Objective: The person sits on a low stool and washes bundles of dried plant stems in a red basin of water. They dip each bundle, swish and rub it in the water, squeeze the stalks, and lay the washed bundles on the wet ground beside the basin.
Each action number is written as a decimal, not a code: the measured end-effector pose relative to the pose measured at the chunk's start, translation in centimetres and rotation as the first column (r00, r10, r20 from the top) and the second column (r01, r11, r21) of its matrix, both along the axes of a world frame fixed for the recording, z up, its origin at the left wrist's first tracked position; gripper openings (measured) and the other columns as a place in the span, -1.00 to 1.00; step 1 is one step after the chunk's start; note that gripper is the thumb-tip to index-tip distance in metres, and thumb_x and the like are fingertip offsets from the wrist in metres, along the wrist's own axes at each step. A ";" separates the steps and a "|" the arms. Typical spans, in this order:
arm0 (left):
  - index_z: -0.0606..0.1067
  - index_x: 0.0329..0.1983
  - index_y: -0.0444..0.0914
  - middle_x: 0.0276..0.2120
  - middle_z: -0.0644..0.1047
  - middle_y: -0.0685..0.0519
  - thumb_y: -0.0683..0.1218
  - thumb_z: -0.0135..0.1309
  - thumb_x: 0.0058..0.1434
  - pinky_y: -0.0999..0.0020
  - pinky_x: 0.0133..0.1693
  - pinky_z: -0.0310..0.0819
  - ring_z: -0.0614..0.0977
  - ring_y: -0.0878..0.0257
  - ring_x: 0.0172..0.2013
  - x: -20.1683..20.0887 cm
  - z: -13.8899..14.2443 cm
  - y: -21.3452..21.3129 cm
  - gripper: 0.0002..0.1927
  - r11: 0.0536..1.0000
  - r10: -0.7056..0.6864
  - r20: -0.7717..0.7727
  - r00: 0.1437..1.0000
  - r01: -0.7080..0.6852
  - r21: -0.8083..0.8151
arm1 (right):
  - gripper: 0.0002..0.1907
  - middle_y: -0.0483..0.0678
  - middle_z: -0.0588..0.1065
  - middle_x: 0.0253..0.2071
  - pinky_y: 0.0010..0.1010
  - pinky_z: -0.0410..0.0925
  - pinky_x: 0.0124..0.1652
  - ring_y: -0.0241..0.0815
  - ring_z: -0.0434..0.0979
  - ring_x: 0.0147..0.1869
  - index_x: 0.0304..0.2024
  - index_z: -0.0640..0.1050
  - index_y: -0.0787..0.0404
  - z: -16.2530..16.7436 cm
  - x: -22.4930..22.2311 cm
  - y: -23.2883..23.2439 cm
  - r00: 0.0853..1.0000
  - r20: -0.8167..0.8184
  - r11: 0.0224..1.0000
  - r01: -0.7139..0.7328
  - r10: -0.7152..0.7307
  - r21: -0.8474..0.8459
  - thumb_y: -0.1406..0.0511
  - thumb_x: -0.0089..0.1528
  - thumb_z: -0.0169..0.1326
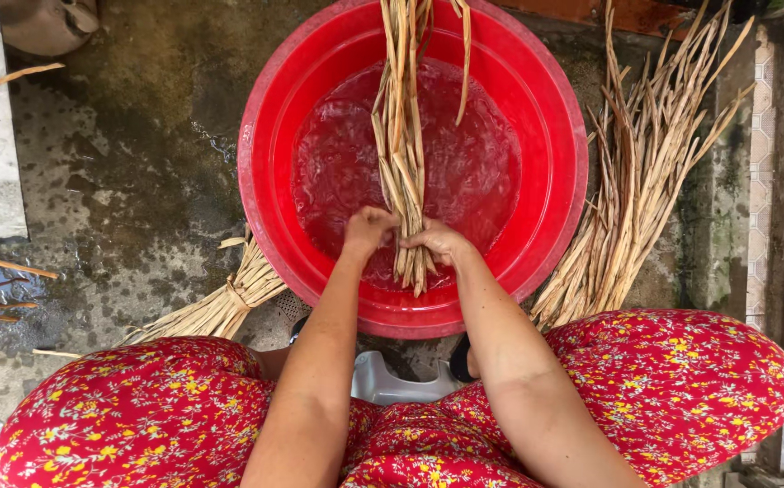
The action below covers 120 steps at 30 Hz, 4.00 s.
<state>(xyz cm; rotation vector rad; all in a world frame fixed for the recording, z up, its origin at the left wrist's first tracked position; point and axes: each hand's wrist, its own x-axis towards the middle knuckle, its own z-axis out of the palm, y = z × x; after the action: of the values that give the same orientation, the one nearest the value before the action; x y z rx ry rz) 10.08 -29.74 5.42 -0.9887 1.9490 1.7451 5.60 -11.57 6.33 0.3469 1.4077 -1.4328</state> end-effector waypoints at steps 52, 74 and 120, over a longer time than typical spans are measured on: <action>0.47 -0.05 -0.18 -0.48 0.54 0.05 -0.20 0.32 0.04 0.22 -0.45 0.56 0.57 0.18 -0.54 -0.8 0.9 2.6 -0.59 0.733 -0.115 0.369 0.922 -0.172 0.658 | -0.62 0.16 0.57 -0.03 -0.07 0.44 -0.02 0.10 0.60 0.05 0.07 0.50 0.21 11.9 4.1 -3.2 0.221 -0.194 0.294 -0.758 0.956 0.582 0.33 0.18 0.11; 0.18 0.40 -0.12 0.19 0.40 -0.11 0.46 -0.13 0.29 -0.21 0.07 0.42 0.53 -0.06 0.09 -9.3 9.6 -8.1 -0.19 0.615 0.671 0.100 0.735 -0.627 0.478 | -0.49 0.04 0.59 -0.05 -0.18 0.41 0.06 -0.09 0.60 0.03 0.16 0.43 0.17 35.0 -3.7 18.7 0.754 -0.331 0.674 -0.194 0.567 0.713 0.13 0.22 0.15; 0.45 -0.20 -0.28 -0.50 0.52 -0.03 -0.12 0.09 0.27 0.18 -0.44 0.53 0.54 0.12 -0.52 0.3 8.7 11.4 -0.87 0.876 0.197 0.053 0.979 -0.200 0.438 | -0.58 0.06 0.64 -0.10 -0.21 0.52 -0.21 -0.11 0.65 -0.16 0.05 0.60 0.15 14.3 -0.3 9.5 0.855 -0.517 0.897 0.262 -0.045 0.356 0.06 0.26 0.10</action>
<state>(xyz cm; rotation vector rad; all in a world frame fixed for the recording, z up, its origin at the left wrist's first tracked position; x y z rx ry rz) 10.43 -18.37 14.12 -1.0453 1.3796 2.1631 5.32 -2.10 20.60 0.3831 2.1700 -1.4021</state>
